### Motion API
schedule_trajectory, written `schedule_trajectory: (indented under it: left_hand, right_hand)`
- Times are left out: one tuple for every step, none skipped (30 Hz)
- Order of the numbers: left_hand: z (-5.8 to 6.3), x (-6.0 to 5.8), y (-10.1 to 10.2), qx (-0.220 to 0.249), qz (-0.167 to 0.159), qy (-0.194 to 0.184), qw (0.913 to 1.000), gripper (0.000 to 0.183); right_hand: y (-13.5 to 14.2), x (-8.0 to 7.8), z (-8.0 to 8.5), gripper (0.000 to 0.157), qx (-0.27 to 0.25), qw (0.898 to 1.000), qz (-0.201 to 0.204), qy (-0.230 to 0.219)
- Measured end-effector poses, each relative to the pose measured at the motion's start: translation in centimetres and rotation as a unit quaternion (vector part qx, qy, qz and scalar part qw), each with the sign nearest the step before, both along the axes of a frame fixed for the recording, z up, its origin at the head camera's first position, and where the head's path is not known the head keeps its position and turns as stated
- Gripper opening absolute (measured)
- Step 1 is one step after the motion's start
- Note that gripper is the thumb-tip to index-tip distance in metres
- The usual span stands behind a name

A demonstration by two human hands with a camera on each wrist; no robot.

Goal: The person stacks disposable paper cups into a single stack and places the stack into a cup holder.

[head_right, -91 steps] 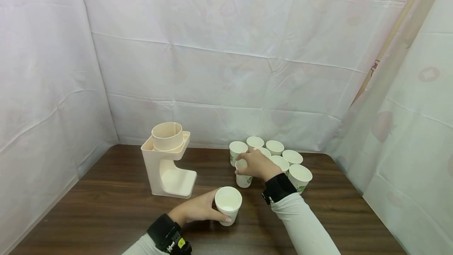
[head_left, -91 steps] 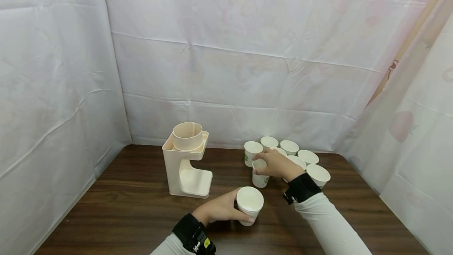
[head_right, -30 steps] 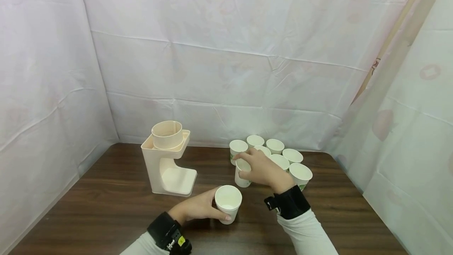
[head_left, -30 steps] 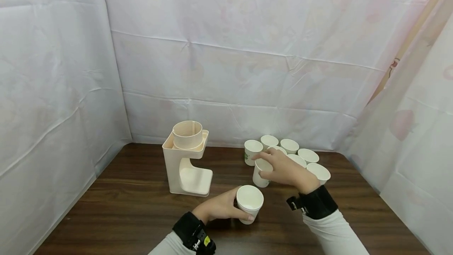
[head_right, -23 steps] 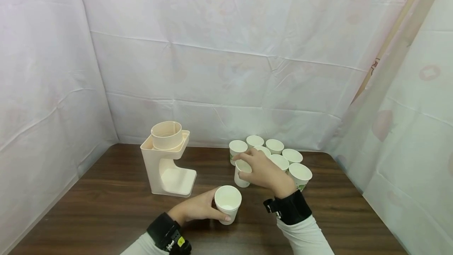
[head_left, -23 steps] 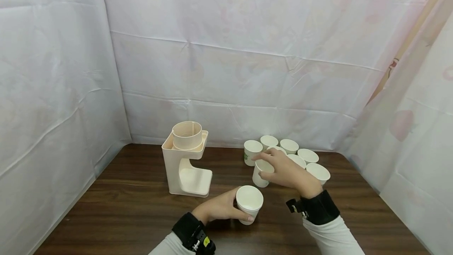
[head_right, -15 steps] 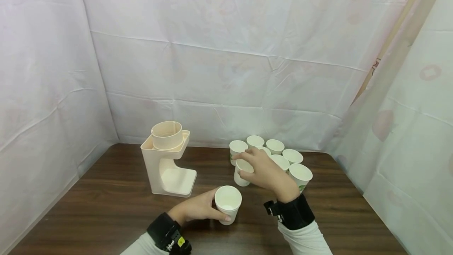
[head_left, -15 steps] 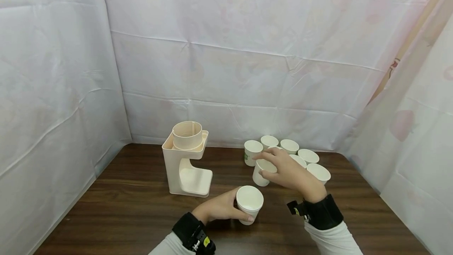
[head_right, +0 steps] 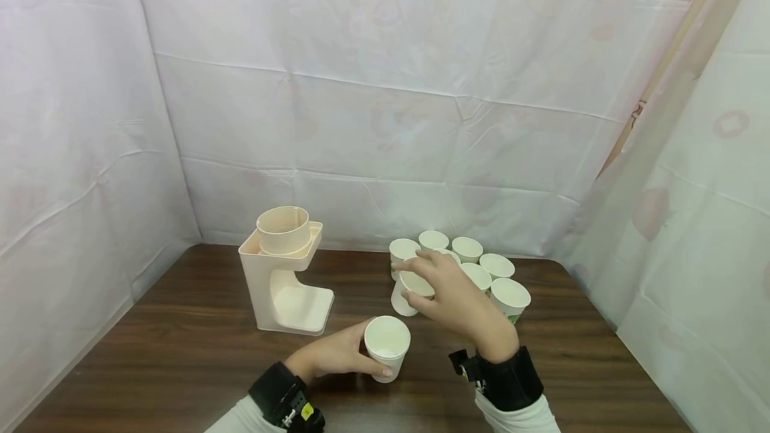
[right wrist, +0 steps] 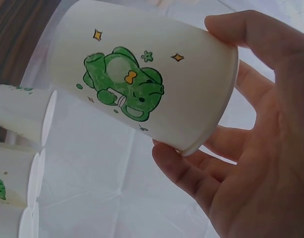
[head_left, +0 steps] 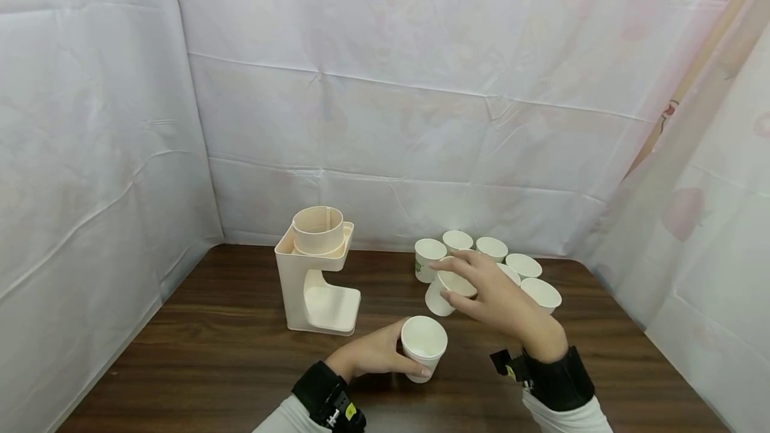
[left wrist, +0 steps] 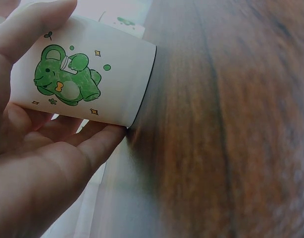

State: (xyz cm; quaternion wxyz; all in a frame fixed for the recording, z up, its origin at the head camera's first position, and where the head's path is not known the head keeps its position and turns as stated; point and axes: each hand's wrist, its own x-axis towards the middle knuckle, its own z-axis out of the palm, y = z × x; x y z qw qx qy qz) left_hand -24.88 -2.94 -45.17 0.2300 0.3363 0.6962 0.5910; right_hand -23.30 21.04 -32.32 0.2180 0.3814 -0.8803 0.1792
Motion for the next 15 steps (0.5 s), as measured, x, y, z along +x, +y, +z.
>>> schedule_trajectory:
  left_hand:
    - [0.0, 0.0, 0.0, 0.0, -0.002, 0.0, 1.0, 0.068]
    - [0.0, 0.0, -0.1, 0.001, -0.004, 0.0, 1.0, 0.069]
    - [0.0, 0.0, -0.1, 0.002, -0.005, 0.001, 1.0, 0.069]
    - [0.1, 0.0, -0.1, 0.002, -0.006, 0.001, 1.0, 0.068]
    - [0.1, 0.0, -0.1, 0.002, -0.006, 0.001, 1.0, 0.068]
    - [0.1, 0.0, -0.1, 0.001, -0.007, 0.002, 1.0, 0.068]
    - [0.1, 0.0, -0.1, 0.001, -0.007, 0.002, 1.0, 0.067]
    - [0.1, 0.0, -0.1, 0.001, -0.007, 0.002, 1.0, 0.067]
    - [0.1, 0.0, -0.1, 0.0, -0.007, 0.002, 1.0, 0.066]
    - [0.1, 0.0, -0.1, -0.001, -0.007, 0.002, 1.0, 0.066]
    - [0.1, 0.0, -0.1, -0.001, -0.008, 0.001, 1.0, 0.066]
    - [0.1, 0.1, -0.1, -0.001, -0.009, 0.001, 1.0, 0.065]
    - [0.1, 0.1, -0.1, 0.0, -0.01, 0.001, 1.0, 0.064]
    - [0.1, 0.1, -0.1, -0.001, -0.011, 0.001, 0.9999, 0.064]
    - [0.1, 0.0, -0.1, -0.001, -0.012, 0.0, 0.9999, 0.064]
  right_hand:
    - [-0.1, 0.2, 0.1, 0.043, -0.002, 1.0, 0.003, 0.001]
    - [-0.1, 0.4, 0.1, 0.043, -0.003, 1.0, 0.006, 0.001]
    - [-0.2, 0.6, 0.2, 0.043, -0.004, 1.0, 0.008, 0.0]
    - [-0.4, 0.9, 0.2, 0.043, -0.006, 1.0, 0.012, -0.002]
    - [-0.5, 1.1, 0.3, 0.043, -0.007, 1.0, 0.016, -0.005]
    - [-0.6, 1.3, 0.3, 0.043, -0.007, 1.0, 0.019, -0.007]
    - [-0.8, 1.5, 0.4, 0.043, -0.007, 1.0, 0.021, -0.009]
    - [-0.9, 1.7, 0.4, 0.043, -0.007, 1.0, 0.022, -0.01]
    - [-1.0, 1.9, 0.4, 0.043, -0.007, 1.0, 0.021, -0.012]
    - [-1.1, 2.1, 0.4, 0.044, -0.006, 1.0, 0.021, -0.013]
    - [-1.2, 2.3, 0.4, 0.044, -0.006, 1.0, 0.025, -0.013]
    - [-1.3, 2.5, 0.4, 0.044, -0.005, 1.0, 0.026, -0.013]
    - [-1.4, 2.6, 0.3, 0.045, -0.003, 0.999, 0.031, -0.012]
    - [-1.4, 2.8, 0.3, 0.045, -0.001, 0.999, 0.037, -0.012]
    - [-1.5, 3.0, 0.3, 0.045, 0.001, 0.999, 0.043, -0.013]
